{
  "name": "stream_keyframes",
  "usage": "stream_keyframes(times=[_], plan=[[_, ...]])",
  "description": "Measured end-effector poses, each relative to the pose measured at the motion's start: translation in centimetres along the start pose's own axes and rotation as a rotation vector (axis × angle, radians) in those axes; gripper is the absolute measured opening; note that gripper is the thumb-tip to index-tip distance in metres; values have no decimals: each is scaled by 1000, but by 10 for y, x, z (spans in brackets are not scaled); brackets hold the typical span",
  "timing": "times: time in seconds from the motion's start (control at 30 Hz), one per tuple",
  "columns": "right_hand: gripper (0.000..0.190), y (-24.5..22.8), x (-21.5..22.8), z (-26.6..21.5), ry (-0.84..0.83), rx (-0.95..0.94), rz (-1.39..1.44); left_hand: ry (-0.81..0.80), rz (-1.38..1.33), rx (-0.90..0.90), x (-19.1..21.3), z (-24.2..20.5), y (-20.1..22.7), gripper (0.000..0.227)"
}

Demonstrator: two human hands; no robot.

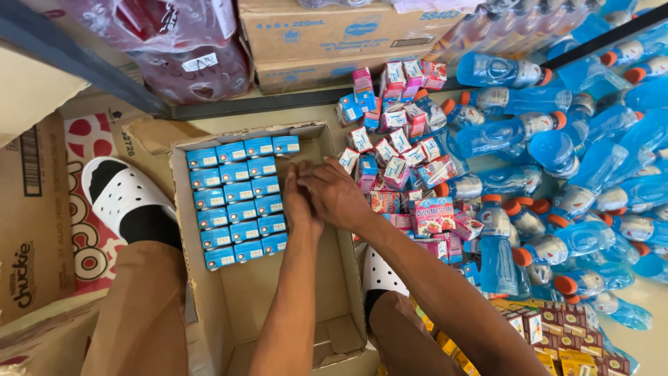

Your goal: The person sits on the floor and arranges small blue and pink cartons into a large cardboard box. They pick up the cartons from a pile on the floor and place them neatly in rows inside the box.

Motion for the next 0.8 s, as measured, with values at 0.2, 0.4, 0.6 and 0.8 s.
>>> stream_keyframes(times=[0.2,0.4,0.6,0.8], plan=[[21,-9,12,3,-4,-84,212,-80,35,-70,-1,-35,3,44],[32,-11,44,-18,69,-267,737,-134,26,-313,-5,-52,-3,37],[17,5,95,-77,387,-440,730,-323,269,-352,-82,-117,-14,42],[17,53,124,-176,843,-536,778,-480,690,-309,-74,-121,-96,36]])
Point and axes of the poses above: each hand's wrist, its own z-axis towards the middle knuckle, its own x-axis out of the back of the hand, y = z × x, the point moved 4 cm from there along z, towards the middle knuckle, and after that the axes turned 12 degrees about z, right-handed, at the moved point
